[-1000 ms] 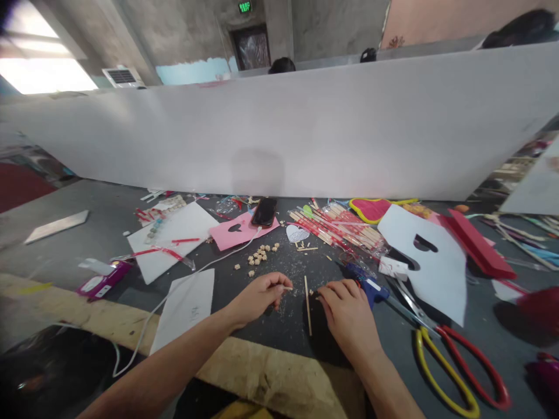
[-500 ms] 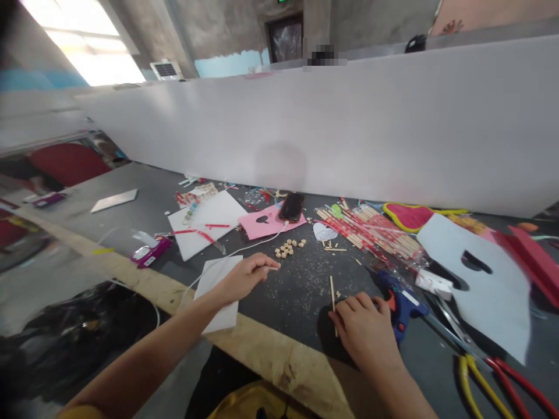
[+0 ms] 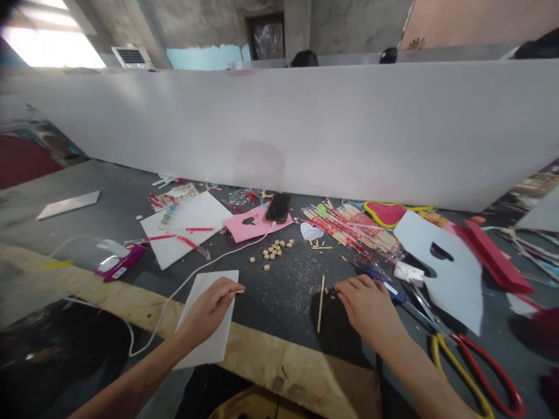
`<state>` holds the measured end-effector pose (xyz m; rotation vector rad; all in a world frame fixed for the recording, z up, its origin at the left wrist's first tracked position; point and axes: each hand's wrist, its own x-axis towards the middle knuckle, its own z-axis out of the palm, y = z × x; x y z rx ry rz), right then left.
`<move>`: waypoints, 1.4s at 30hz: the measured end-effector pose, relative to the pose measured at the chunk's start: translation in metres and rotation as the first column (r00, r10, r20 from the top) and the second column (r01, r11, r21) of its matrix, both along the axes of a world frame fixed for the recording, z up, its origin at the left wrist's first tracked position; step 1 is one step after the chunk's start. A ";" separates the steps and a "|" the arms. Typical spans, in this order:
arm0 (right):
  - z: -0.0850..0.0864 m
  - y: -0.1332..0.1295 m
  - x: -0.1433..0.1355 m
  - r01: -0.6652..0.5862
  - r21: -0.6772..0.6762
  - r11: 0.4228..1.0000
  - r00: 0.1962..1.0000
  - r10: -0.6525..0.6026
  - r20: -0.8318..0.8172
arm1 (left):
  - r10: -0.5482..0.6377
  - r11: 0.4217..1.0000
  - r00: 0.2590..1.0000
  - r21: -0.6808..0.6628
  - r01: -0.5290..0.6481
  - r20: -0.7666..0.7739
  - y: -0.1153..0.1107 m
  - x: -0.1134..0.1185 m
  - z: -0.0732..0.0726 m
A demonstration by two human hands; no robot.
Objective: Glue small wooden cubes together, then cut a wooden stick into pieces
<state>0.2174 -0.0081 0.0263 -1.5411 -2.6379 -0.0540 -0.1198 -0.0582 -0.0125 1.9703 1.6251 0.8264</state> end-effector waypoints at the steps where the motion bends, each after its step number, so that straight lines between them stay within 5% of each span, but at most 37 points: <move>1: 0.000 0.003 -0.003 0.010 -0.001 1.000 1.000 -0.010 0.012 | -0.025 1.000 1.000 -0.015 0.025 0.010 0.000 0.004 0.004; 5: -0.002 0.009 -0.021 0.037 -0.011 0.999 0.998 -0.036 0.047 | -0.092 0.996 0.991 -0.003 0.092 0.093 0.011 0.027 0.028; 9: -0.006 0.009 -0.033 0.085 0.002 0.996 0.994 -0.085 0.063 | -0.187 0.972 0.919 -0.070 0.225 0.348 0.032 0.071 0.043; 14: -0.003 0.005 -0.036 0.126 0.035 0.991 0.992 -0.127 0.022 | 0.039 0.811 0.676 -0.419 0.408 0.736 0.056 0.121 0.029; 22: 0.011 -0.003 -0.031 0.042 0.025 0.999 0.969 -0.035 -0.245 | 0.186 0.687 0.412 -0.418 0.595 0.892 0.065 0.123 0.004; 36: -0.012 0.000 -0.037 -0.109 0.063 0.992 0.878 0.126 -0.462 | 0.288 0.631 0.343 -0.447 0.634 0.894 0.064 0.123 -0.007; 42: -0.016 -0.004 -0.036 -0.089 0.077 0.993 0.865 0.116 -0.489 | 0.305 0.625 0.389 -0.491 0.607 0.869 0.063 0.122 -0.007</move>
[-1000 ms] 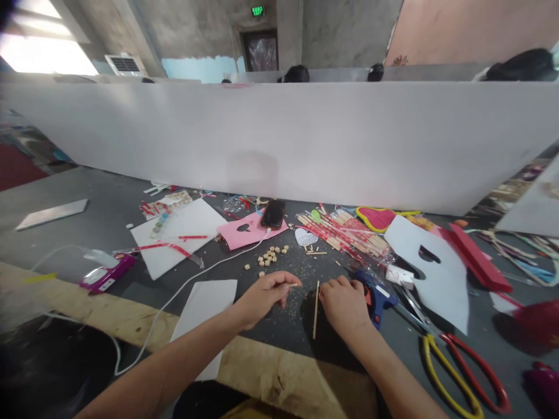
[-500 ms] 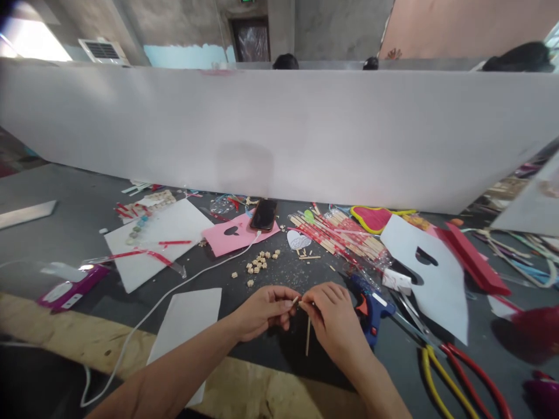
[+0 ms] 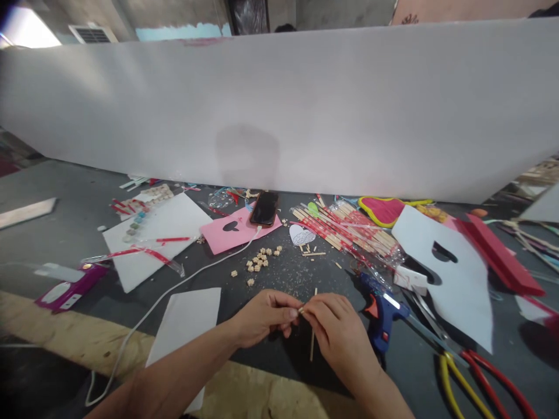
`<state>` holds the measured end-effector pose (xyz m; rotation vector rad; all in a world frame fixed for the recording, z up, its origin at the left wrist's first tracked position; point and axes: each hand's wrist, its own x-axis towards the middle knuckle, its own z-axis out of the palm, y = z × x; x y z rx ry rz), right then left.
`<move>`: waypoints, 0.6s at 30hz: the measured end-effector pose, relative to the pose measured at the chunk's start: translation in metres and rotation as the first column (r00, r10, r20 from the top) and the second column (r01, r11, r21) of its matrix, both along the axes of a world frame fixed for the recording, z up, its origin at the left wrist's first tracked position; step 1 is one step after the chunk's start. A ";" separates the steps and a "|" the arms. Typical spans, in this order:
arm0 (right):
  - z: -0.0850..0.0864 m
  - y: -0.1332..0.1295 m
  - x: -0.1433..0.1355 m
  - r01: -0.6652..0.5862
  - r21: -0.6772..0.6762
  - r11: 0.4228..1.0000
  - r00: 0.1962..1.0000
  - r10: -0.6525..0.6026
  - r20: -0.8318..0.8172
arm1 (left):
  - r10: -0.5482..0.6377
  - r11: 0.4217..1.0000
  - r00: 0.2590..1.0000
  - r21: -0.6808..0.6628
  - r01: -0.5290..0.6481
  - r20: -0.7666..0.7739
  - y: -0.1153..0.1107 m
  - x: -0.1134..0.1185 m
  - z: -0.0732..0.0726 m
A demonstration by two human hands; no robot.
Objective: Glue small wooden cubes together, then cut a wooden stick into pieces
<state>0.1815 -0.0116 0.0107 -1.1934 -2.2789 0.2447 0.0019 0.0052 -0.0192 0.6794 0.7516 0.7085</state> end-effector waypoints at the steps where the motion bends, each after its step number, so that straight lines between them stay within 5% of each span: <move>1: -0.001 0.000 0.000 0.002 0.000 1.000 1.000 -0.002 -0.009 | 0.002 1.000 1.000 -0.001 -0.002 -0.013 0.000 0.000 0.001; 18: 0.001 -0.002 -0.004 -0.008 0.059 0.998 0.989 0.017 -0.147 | -0.037 0.996 0.994 0.081 0.045 -0.100 0.000 -0.002 0.005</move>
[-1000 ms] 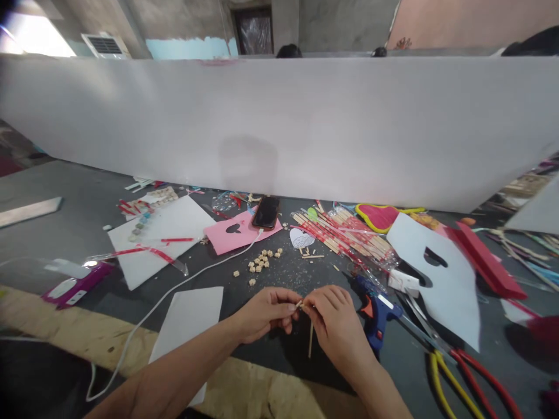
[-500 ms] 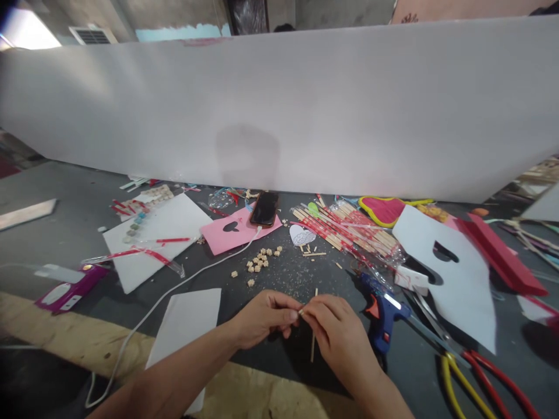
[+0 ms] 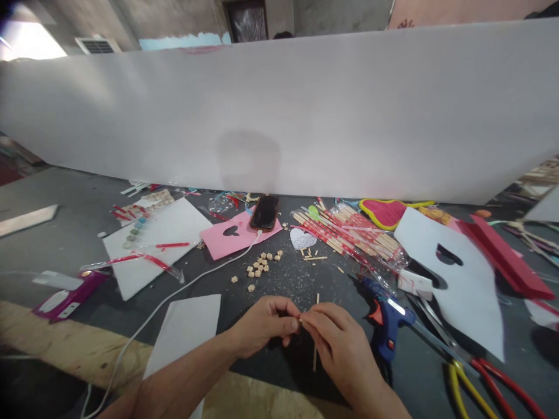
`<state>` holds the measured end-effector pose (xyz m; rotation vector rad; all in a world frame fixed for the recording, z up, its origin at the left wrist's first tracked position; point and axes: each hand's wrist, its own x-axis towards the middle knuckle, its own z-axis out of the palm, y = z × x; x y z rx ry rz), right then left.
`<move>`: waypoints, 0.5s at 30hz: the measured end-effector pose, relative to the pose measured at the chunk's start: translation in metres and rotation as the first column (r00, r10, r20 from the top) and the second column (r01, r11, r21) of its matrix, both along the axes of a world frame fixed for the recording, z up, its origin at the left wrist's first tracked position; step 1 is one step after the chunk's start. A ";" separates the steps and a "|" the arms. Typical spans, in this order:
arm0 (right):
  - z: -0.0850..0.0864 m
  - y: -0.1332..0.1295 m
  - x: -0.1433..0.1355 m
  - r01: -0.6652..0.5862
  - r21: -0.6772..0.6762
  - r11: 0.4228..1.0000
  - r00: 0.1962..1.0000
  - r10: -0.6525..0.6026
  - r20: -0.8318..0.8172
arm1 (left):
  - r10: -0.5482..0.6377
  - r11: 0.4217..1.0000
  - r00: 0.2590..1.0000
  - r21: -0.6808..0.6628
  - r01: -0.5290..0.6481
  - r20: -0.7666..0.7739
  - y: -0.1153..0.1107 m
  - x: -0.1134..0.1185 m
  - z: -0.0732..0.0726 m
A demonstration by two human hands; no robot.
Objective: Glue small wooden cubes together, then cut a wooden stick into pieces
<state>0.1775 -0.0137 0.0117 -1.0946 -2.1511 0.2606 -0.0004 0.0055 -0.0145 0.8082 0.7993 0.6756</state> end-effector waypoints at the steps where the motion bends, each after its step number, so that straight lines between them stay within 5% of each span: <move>1: 0.000 0.000 0.000 0.001 -0.015 1.000 1.000 -0.001 -0.008 | -0.010 1.000 1.000 0.022 0.010 -0.020 0.000 0.000 0.001; 15: -0.001 -0.003 0.001 -0.061 -0.210 0.976 0.992 0.037 -0.119 | -0.023 0.978 0.991 0.204 0.051 -0.135 0.001 -0.003 0.005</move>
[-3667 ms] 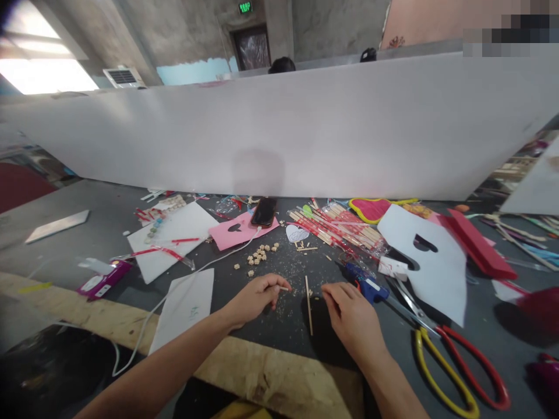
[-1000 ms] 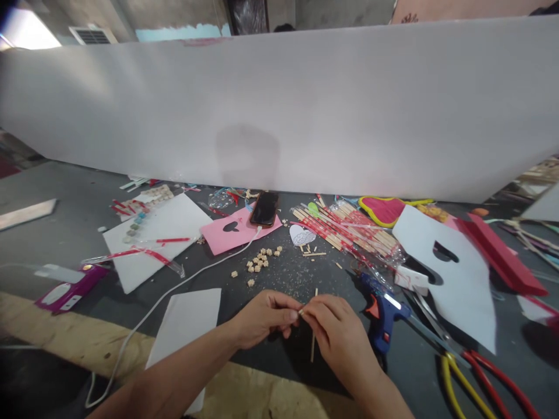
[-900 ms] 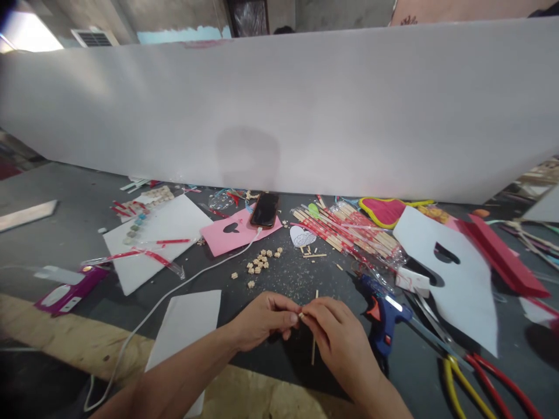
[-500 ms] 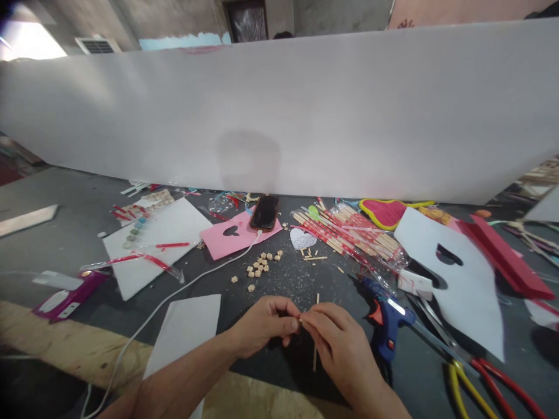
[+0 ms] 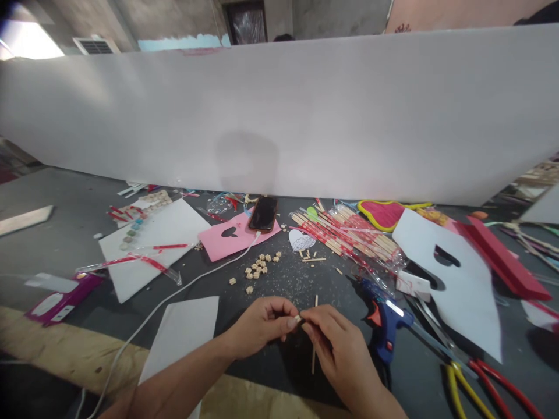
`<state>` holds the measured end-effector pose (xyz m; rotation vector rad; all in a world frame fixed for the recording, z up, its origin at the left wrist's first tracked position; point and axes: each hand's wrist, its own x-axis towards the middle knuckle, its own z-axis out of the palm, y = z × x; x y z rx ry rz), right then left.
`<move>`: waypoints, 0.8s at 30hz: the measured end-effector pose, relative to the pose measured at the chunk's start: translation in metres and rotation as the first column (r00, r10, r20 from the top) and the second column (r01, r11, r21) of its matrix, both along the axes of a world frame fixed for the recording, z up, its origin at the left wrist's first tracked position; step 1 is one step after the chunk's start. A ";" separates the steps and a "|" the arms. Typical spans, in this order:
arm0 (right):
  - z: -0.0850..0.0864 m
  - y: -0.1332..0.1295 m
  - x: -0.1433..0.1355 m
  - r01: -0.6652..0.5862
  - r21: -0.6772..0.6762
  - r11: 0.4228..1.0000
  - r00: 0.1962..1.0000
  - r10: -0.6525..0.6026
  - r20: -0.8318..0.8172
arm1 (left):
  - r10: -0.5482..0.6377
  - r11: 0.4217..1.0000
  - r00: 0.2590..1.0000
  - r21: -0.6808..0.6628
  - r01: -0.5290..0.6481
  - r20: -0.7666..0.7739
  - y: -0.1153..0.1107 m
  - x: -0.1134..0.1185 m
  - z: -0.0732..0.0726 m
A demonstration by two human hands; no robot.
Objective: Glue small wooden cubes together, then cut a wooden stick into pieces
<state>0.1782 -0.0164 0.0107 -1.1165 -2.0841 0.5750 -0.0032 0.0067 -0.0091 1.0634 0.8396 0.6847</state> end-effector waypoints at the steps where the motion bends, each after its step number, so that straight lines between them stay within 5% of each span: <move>1: 0.001 0.000 0.000 0.000 -0.009 1.000 1.000 0.000 -0.008 | -0.001 1.000 1.000 0.015 0.001 -0.019 0.000 0.000 0.001; 10: 0.002 -0.003 -0.005 0.054 -0.057 0.997 0.999 -0.054 0.007 | 0.060 0.939 0.952 0.340 0.048 -0.301 -0.005 0.000 0.010; 18: 0.007 -0.003 -0.007 0.225 -0.307 0.925 0.966 -0.253 -0.054 | 0.115 0.918 0.969 0.395 -0.021 -0.218 -0.007 0.001 0.007; 24: 0.007 -0.005 -0.012 0.201 -0.442 0.874 0.963 -0.259 -0.074 | 0.156 0.870 0.958 0.493 -0.019 -0.238 -0.009 0.001 0.009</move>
